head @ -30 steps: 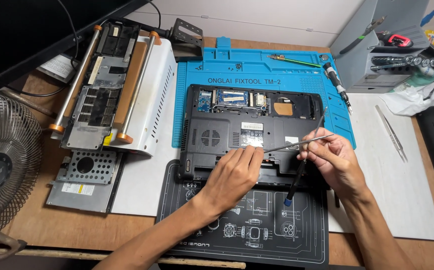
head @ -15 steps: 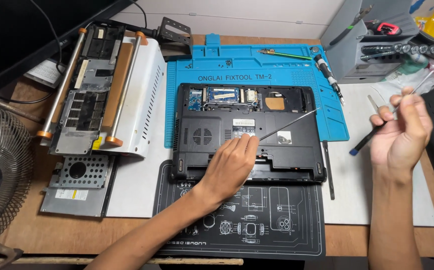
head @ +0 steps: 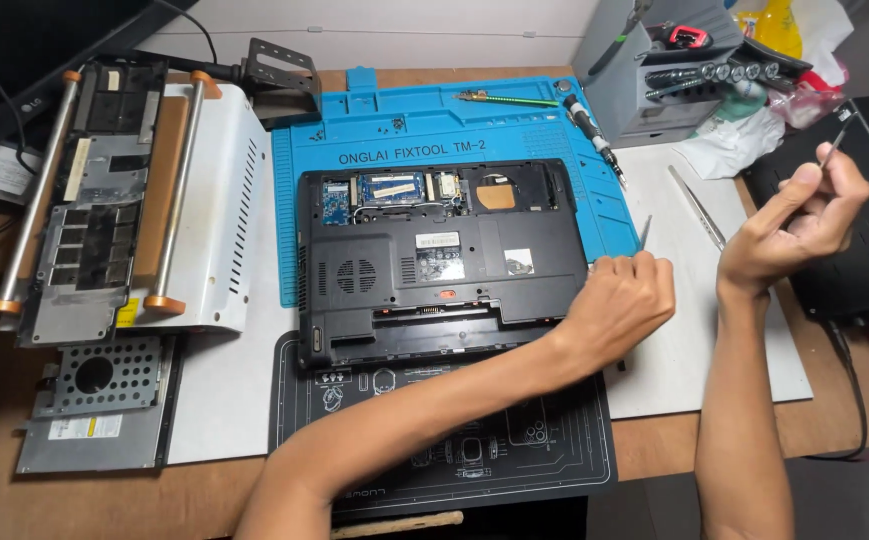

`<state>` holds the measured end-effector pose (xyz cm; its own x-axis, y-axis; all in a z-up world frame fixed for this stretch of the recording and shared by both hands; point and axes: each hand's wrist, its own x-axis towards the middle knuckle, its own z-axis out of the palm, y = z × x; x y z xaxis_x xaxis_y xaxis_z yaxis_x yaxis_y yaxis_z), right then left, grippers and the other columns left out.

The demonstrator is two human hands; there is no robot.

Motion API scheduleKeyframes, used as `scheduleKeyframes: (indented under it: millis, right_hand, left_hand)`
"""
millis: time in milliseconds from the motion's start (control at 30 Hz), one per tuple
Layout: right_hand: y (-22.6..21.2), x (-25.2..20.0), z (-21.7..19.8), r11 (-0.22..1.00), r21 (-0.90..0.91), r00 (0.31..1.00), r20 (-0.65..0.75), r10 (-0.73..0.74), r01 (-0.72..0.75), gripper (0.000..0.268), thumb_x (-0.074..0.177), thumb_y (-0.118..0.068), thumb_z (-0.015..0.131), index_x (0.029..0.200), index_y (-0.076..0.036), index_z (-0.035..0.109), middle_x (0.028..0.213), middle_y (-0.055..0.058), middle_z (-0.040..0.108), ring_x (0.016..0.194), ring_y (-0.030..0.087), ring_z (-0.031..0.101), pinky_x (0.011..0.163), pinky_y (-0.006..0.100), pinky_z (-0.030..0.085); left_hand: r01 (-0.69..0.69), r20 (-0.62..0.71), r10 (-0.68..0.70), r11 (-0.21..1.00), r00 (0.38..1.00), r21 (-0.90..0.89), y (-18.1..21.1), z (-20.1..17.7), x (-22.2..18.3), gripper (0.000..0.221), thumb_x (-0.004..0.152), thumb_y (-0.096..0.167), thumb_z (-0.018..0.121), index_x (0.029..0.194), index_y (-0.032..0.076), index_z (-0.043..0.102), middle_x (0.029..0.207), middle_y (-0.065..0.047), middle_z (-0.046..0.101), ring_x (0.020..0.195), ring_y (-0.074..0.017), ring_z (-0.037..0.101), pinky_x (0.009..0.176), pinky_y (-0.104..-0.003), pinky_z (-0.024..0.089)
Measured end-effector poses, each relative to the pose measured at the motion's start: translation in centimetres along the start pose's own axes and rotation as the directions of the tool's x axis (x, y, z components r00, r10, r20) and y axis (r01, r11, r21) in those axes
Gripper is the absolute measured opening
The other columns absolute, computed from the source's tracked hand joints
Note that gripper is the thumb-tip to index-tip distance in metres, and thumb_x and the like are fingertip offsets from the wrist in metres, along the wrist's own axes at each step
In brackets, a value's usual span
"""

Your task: Disassembling a laptop by removing the keyboard, flipping the device, and unscrewing the bottom casing to access internal components.

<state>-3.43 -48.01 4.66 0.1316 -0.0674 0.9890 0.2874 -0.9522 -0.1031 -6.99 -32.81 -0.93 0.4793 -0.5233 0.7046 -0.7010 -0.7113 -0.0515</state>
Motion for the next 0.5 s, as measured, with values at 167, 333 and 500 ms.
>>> scheduleKeyframes:
  millis: [167, 333, 500]
  right_hand:
    - [0.2, 0.4, -0.4, 0.997, -0.023, 0.997, 0.036, -0.074, 0.075, 0.023, 0.119, 0.0, 0.052, 0.118, 0.019, 0.065, 0.108, 0.031, 0.07, 0.085, 0.038, 0.066, 0.07, 0.042, 0.054]
    - [0.0, 0.9, -1.1, 0.997, -0.034, 0.993, 0.099, -0.069, 0.073, 0.024, 0.121, 0.001, 0.05, 0.118, 0.019, 0.065, 0.109, 0.03, 0.069, 0.087, 0.038, 0.063, 0.067, 0.041, 0.047]
    - [0.0, 0.7, -0.8, 0.997, -0.007, 0.988, 0.132, -0.079, 0.08, 0.021, 0.116, 0.008, 0.05, 0.122, 0.022, 0.064, 0.11, 0.033, 0.067, 0.089, 0.038, 0.06, 0.066, 0.041, 0.047]
  left_hand:
    - [-0.029, 0.111, 0.017, 0.994, 0.994, 0.108, 1.9, 3.8, 0.2, 0.022, 0.088, -0.007, 0.054, 0.075, 0.011, 0.054, 0.068, -0.004, 0.046, 0.056, -0.0174, 0.041, 0.053, -0.034, 0.028]
    - [-0.047, 0.257, 0.029, 0.997, 0.966, 0.065, 3.1, 6.3, 0.3, 0.026, 0.084, -0.008, 0.056, 0.066, 0.01, 0.052, 0.068, -0.007, 0.04, 0.057, -0.0184, 0.034, 0.054, -0.036, 0.022]
    - [-0.003, 0.35, 0.005, 1.0, 0.937, -0.005, 3.8, 7.8, 0.6, 0.032, 0.078, -0.005, 0.064, 0.058, 0.015, 0.05, 0.066, -0.007, 0.044, 0.055, -0.0221, 0.04, 0.05, -0.04, 0.027]
